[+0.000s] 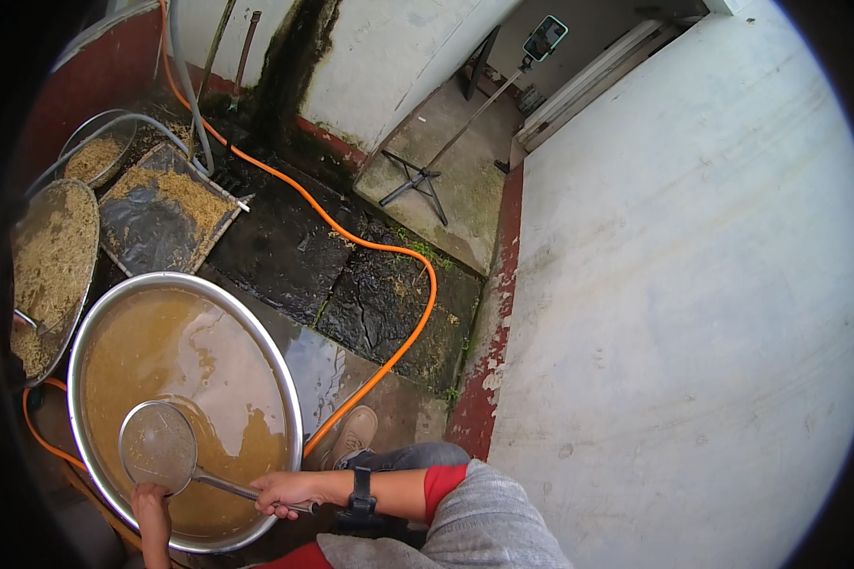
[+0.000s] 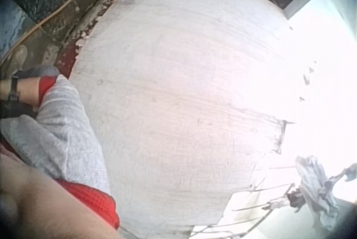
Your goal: The person uses a large mesh strainer to scoop grains from a large basin of water and transfers them into metal buckets. They also use an orange hose to add water to the basin and stir the contents with the strainer.
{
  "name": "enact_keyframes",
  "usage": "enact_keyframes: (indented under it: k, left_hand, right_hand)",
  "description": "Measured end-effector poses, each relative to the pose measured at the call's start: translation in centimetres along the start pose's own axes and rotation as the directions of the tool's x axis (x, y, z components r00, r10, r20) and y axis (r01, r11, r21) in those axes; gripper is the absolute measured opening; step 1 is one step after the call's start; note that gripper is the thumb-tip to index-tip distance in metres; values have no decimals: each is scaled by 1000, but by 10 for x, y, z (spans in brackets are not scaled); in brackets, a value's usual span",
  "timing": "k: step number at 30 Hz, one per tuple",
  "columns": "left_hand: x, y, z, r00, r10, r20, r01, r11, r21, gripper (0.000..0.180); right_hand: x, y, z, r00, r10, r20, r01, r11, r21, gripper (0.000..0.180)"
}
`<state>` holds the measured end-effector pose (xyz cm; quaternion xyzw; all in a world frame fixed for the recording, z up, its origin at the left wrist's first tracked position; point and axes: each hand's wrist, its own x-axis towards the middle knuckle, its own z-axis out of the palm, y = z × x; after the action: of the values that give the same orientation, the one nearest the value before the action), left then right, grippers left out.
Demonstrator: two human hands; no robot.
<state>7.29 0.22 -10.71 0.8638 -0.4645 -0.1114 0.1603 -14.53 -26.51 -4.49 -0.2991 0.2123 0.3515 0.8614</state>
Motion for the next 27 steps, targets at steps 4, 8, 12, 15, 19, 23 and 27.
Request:
enact_keyframes:
  k: [4,8,12,15,19,23,27]
  left_hand:
    - [0,5,-2,1000,-29,-11,29,1000,-6,23]
    - [0,7,-1,999,-26,-39,26,1000,-14,21]
    - [2,10,-3,998,-31,-48,31,999,-12,15]
    - [3,13,-8,998,-32,-50,30,999,-43,13]
    - [1,18,-15,997,-7,-74,6,1000,-12,13]
    - [-4,22,-20,992,-32,-124,29,999,-29,12]
    - [-14,27,-32,993,-83,-80,82,996,-23,12]
  right_hand:
    - [0,1,0,1000,-4,-20,4,1000,13,25]
    - [0,1,0,1000,15,-16,-15,1000,12,31]
    - [0,1,0,1000,17,-14,-16,999,31,32]
    - [-2,1,2,999,5,-33,-4,999,33,31]
    - [-1,0,3,1000,14,-22,-13,1000,26,26]
    - [4,-1,3,998,-11,-64,8,999,-52,14]
    - [12,-4,7,992,-16,-128,1,993,-118,14]
